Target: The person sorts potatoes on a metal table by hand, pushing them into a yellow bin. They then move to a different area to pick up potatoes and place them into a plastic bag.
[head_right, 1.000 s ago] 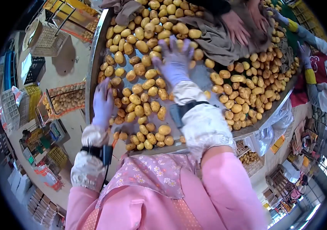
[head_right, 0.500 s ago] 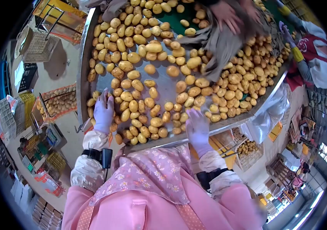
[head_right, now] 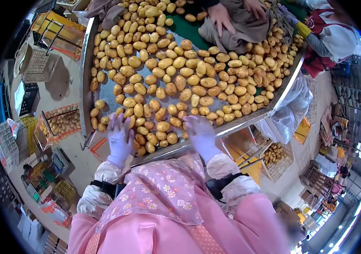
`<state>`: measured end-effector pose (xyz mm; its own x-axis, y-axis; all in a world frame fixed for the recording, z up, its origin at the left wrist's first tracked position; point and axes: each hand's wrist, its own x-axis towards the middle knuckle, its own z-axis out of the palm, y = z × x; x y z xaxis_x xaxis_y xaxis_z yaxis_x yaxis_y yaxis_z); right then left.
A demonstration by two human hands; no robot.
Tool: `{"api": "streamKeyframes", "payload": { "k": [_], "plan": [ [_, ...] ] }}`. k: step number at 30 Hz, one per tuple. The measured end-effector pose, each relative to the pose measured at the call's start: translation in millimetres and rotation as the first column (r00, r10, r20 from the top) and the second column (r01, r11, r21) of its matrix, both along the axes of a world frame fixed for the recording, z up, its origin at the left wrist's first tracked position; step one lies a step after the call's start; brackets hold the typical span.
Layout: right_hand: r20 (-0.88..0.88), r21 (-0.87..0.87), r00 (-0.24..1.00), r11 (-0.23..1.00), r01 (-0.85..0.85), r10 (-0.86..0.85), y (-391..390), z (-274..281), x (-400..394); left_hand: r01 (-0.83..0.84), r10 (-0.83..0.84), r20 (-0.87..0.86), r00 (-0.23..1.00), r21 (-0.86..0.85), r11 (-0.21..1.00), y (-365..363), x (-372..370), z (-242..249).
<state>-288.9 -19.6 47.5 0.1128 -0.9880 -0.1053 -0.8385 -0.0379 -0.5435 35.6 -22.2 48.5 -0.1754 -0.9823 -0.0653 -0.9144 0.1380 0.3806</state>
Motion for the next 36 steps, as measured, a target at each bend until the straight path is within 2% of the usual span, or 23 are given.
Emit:
{"api": "streamKeyframes", "payload": {
  "k": [2, 3, 4, 5, 7, 8, 9, 11, 13, 14, 16, 17, 18, 20, 22, 24, 25, 26, 28, 32, 34, 35, 36],
  "plan": [
    [-0.037, 0.159, 0.978, 0.967, -0.197, 0.205, -4, -5, 27, 0.090, -0.093, -0.056, 0.994, -0.042, 0.995, 6, -21, -11],
    [-0.038, 0.154, 0.978, 0.969, -0.195, 0.203, 0, -15, 42, 0.271, -0.254, -0.243, 0.936, 0.036, 0.962, 10, -32, -20],
    [-0.185, 0.112, 0.944, 0.960, -0.256, 0.273, 9, -29, 56, 0.451, -0.377, -0.432, 0.819, 0.078, 0.889, 13, -39, -24],
    [-0.330, 0.079, 0.885, 0.944, -0.320, 0.328, 14, -33, 63, 0.451, -0.379, -0.431, 0.819, 0.075, 0.889, 14, -38, -24],
    [-0.275, 0.117, 0.894, 0.936, -0.333, 0.353, 15, -28, 59, 0.580, -0.556, -0.251, 0.792, 0.024, 0.814, 14, -29, -24],
    [-0.215, 0.167, 0.903, 0.925, -0.343, 0.373, 13, -16, 58, 0.570, -0.554, -0.187, 0.811, 0.044, 0.820, 16, -19, -17],
    [-0.200, 0.427, 0.872, 0.841, -0.333, 0.447, 3, -5, 54, 0.550, -0.535, -0.172, 0.827, 0.050, 0.834, 21, -8, -17],
    [-0.251, 0.415, 0.857, 0.850, -0.325, 0.450, -6, -8, 58, 0.534, -0.520, -0.160, 0.839, 0.054, 0.844, 31, 10, -21],
    [-0.345, 0.268, 0.839, 0.900, -0.343, 0.422, -4, -32, 74, 0.429, -0.411, -0.153, 0.899, 0.112, 0.896, 35, 21, -28],
    [-0.341, 0.267, 0.841, 0.901, -0.342, 0.420, -3, -36, 82, 0.430, -0.413, -0.150, 0.898, 0.114, 0.895, 32, 18, -26],
    [-0.271, 0.348, 0.851, 0.870, -0.349, 0.449, -4, -43, 97, 0.181, -0.164, -0.200, 0.966, 0.068, 0.981, 23, 11, -22],
    [-0.057, 0.316, 0.952, 0.910, -0.269, 0.301, 0, -43, 96, 0.117, -0.114, -0.214, 0.970, 0.001, 0.993, 12, 2, -10],
    [-0.055, 0.317, 0.953, 0.911, -0.265, 0.297, 7, -42, 90, 0.121, -0.118, -0.213, 0.970, 0.003, 0.993, 6, -2, -3],
    [0.144, 0.291, 0.978, 0.937, -0.190, 0.154, 2, -2, 76, 0.059, 0.000, -0.383, 0.924, 0.142, 0.988, -3, -14, 7],
    [0.167, 0.332, 0.980, 0.930, -0.157, 0.106, 2, 22, 69, 0.149, -0.028, -0.516, 0.856, 0.194, 0.970, -4, -36, 15],
    [0.125, 0.282, 0.986, 0.949, -0.142, 0.110, 2, 35, 64, 0.291, 0.067, -0.708, 0.704, 0.372, 0.881, 1, -55, 12],
    [0.165, 0.287, 0.984, 0.952, -0.107, 0.061, 2, 38, 64, 0.296, 0.353, -0.730, 0.586, 0.598, 0.745, 0, -60, 20],
    [0.167, 0.287, 0.984, 0.953, -0.103, 0.056, 5, 36, 63, 0.299, 0.350, -0.729, 0.589, 0.598, 0.743, -3, -63, 27],
    [0.519, 0.264, 0.845, 0.964, -0.017, -0.127, 12, 31, 62, 0.375, 0.661, -0.683, 0.309, 0.727, 0.576, -3, -64, 34],
    [0.581, 0.277, 0.802, 0.960, -0.040, -0.134, 15, 44, 64, 0.396, 0.700, -0.680, 0.220, 0.718, 0.573, 0, -66, 35],
    [0.658, 0.388, 0.699, 0.922, 0.002, -0.279, 15, 55, 69, 0.407, 0.742, -0.665, 0.083, 0.702, 0.584, 0, -73, 41],
    [0.658, 0.385, 0.699, 0.923, 0.005, -0.279, 16, 51, 68, 0.409, 0.740, -0.667, 0.084, 0.701, 0.584, 1, -75, 42],
    [0.647, 0.382, 0.711, 0.924, 0.011, -0.276, 19, 42, 67, 0.356, 0.661, -0.703, 0.264, 0.708, 0.610, 3, -76, 42]
  ]
}}
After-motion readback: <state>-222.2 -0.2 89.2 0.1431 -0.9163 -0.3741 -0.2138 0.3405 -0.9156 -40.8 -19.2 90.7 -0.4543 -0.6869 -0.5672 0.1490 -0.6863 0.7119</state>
